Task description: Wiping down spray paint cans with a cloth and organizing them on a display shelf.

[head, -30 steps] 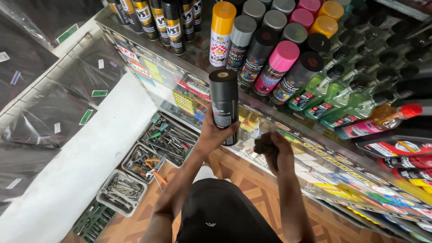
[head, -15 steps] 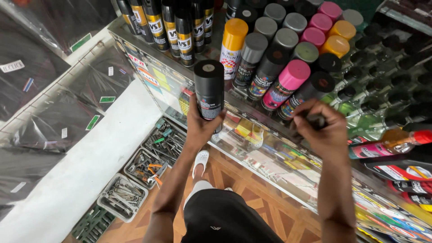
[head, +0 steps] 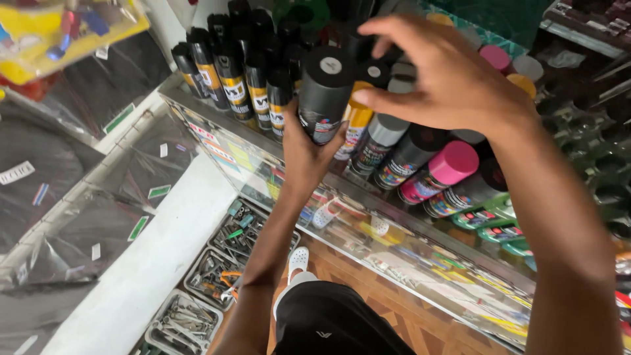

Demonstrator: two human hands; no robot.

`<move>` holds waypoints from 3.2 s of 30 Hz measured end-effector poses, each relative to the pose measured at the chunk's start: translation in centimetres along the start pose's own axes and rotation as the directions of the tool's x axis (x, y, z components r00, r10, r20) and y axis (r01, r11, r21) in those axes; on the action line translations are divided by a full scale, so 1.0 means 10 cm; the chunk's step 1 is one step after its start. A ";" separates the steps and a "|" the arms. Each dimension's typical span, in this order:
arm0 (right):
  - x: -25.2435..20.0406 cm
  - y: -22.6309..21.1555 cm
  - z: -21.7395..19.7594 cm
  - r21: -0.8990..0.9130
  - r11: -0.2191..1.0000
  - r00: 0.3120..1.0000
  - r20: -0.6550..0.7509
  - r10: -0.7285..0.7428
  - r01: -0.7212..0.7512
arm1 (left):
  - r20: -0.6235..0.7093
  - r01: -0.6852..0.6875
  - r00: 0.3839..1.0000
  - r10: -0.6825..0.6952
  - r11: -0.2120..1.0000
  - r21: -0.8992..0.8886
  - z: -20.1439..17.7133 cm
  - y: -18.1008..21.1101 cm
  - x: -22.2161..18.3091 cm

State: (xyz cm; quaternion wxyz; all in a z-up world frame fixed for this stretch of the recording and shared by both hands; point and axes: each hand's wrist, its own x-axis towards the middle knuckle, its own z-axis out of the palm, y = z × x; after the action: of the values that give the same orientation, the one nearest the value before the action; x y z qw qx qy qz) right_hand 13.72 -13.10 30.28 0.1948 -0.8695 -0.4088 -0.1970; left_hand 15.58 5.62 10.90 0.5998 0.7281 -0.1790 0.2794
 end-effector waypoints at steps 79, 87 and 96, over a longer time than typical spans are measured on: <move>1.02 2.07 0.83 -0.530 0.760 0.552 0.530 0.643 -0.376 | 0.663 -0.571 0.745 0.074 0.584 0.577 0.89 -1.04 1.69; 1.00 2.31 1.05 -0.478 0.793 0.505 0.613 0.609 -0.377 | 0.743 -0.549 0.667 0.057 0.711 0.439 0.71 -0.90 1.76; 1.13 2.27 0.68 -0.422 0.831 0.587 0.590 0.555 -0.362 | 0.768 -0.466 0.640 0.026 0.807 0.362 0.66 -1.02 1.77</move>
State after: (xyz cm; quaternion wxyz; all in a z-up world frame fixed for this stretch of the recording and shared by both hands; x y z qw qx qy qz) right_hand 39.49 -15.90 26.21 -0.0418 -0.9712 -0.1814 0.1484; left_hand 36.76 2.73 13.19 0.2050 0.8796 -0.4208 0.0848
